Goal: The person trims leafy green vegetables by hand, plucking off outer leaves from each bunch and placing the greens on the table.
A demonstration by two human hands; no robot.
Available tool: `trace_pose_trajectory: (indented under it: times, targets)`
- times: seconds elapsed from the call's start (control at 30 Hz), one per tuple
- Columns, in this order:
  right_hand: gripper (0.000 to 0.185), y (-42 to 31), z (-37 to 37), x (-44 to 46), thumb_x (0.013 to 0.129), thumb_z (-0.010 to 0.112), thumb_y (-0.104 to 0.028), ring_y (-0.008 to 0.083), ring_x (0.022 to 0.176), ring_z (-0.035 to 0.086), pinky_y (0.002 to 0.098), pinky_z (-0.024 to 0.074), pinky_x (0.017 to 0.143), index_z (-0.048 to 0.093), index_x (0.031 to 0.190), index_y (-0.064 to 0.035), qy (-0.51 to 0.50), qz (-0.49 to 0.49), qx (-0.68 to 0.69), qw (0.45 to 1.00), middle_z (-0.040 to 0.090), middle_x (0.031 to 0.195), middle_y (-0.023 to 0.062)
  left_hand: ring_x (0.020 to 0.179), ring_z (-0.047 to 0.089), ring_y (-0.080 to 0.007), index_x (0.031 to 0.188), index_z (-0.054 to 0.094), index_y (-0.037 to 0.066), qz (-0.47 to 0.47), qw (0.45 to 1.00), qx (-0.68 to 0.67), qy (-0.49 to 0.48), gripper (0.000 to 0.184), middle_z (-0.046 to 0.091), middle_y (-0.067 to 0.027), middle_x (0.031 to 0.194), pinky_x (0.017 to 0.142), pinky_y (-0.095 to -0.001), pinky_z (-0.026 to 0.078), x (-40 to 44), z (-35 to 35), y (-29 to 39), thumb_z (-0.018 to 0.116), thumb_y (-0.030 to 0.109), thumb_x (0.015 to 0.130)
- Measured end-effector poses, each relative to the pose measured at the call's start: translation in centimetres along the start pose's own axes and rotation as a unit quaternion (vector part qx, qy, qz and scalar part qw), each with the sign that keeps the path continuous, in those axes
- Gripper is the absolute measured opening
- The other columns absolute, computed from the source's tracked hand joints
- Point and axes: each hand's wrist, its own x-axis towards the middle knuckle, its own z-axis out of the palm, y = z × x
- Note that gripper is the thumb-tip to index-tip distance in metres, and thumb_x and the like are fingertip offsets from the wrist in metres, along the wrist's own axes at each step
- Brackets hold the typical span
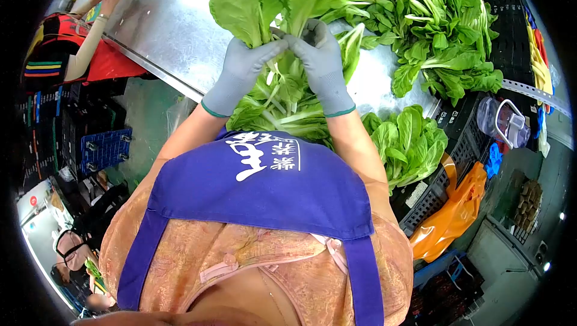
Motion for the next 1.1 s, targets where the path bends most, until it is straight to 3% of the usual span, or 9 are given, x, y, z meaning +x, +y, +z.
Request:
trace_pose_trajectory:
  times: [0.17,0.33,0.4,0.5,0.6,0.73,0.9,1.0,1.1]
  targets:
    - [0.042,0.7,-0.3,0.1,0.084,0.074,-0.01,0.0108,0.08,0.059,0.0247,0.0498,0.069,0.055,0.118,0.006,0.024,0.036,0.064,0.997,0.063,0.096,0.0056,0.074,0.059,-0.0069,0.102,0.064,-0.003,0.053,0.998,-0.021,0.038,0.021,0.067,-0.0042,0.09,0.064,-0.0207,0.046,-1.0,-0.2,-0.8,0.072,0.002,0.083]
    - [0.04,1.9,-1.0,0.7,0.085,0.073,-0.01,0.0108,0.076,0.06,0.0251,0.051,0.065,0.055,0.119,0.0008,0.057,0.066,0.263,0.961,0.064,0.095,0.005,0.082,0.061,-0.0103,0.101,0.061,-0.003,0.048,0.997,0.009,-0.066,0.017,0.065,-0.0039,0.091,0.07,-0.0239,0.049,-2.8,-0.7,0.2,0.067,0.004,0.086]
    - [0.038,2.2,-1.6,0.9,0.086,0.073,-0.012,0.0109,0.078,0.061,0.0251,0.052,0.065,0.056,0.118,-0.0007,0.069,0.046,0.215,0.973,0.065,0.096,0.0052,0.088,0.064,-0.0138,0.106,0.062,-0.003,0.053,0.991,0.036,-0.119,0.023,0.067,-0.0062,0.096,0.076,-0.0271,0.052,-3.1,-1.5,-0.5,0.069,0.006,0.086]
    - [0.04,1.1,-2.1,0.3,0.087,0.073,-0.015,0.011,0.081,0.061,0.0243,0.0514,0.068,0.056,0.118,0.0017,0.058,0.001,0.096,0.994,0.065,0.099,0.0063,0.098,0.066,-0.0199,0.116,0.062,-0.004,-0.039,0.996,0.069,-0.051,0.036,0.069,-0.0119,0.108,0.087,-0.0318,0.054,-3.7,-3.3,-0.9,0.073,0.013,0.086]
    - [0.04,0.7,-2.3,-0.2,0.087,0.072,-0.015,0.0109,0.079,0.06,0.0243,0.0506,0.067,0.055,0.119,0.0032,0.044,0.008,0.062,0.997,0.064,0.097,0.0059,0.113,0.062,-0.0257,0.114,0.057,0.001,-0.003,0.996,-0.089,-0.005,0.028,0.064,-0.0162,0.119,0.097,-0.0386,0.051,-2.0,-5.1,-1.7,0.069,0.007,0.089]
    - [0.034,0.7,-0.9,-0.9,0.087,0.069,-0.013,0.0104,0.079,0.059,0.0249,0.0497,0.068,0.057,0.115,0.0019,-0.017,0.014,0.101,0.995,0.064,0.096,0.0047,0.102,0.066,-0.0182,0.113,0.066,-0.004,-0.017,0.997,-0.079,-0.006,0.036,0.071,-0.0096,0.107,0.094,-0.0325,0.051,-0.3,-4.3,-1.3,0.075,0.018,0.086]
    - [0.03,1.1,-1.5,-1.6,0.09,0.066,-0.015,0.0107,0.08,0.058,0.0245,0.0443,0.072,0.055,0.115,-0.0014,-0.084,0.006,0.161,0.983,0.063,0.095,0.0038,0.098,0.067,-0.0181,0.108,0.067,-0.006,-0.034,0.996,-0.073,-0.041,0.026,0.071,-0.0093,0.104,0.089,-0.0297,0.052,-0.7,-2.9,0.5,0.072,0.01,0.088]
    - [0.042,1.7,-3.3,-1.6,0.091,0.066,-0.011,0.0147,0.093,0.058,0.0288,0.0454,0.081,0.05,0.13,-0.0028,-0.146,0.025,0.161,0.976,0.063,0.114,0.0066,0.1,0.068,-0.0222,0.108,0.069,-0.004,-0.102,0.978,-0.174,-0.046,0.022,0.071,-0.0111,0.109,0.09,-0.0309,0.053,-1.3,-2.9,0.3,0.066,0.0,0.087]
    - [0.03,1.0,-2.3,-2.1,0.09,0.065,-0.011,0.0121,0.083,0.06,0.0257,0.0471,0.076,0.055,0.116,0.0,-0.124,0.025,0.134,0.983,0.064,0.097,0.0043,0.103,0.067,-0.0264,0.11,0.071,0.001,-0.043,0.995,-0.068,-0.059,0.03,0.069,-0.0128,0.113,0.092,-0.0331,0.053,-1.4,-2.3,-0.7,0.063,-0.007,0.082]
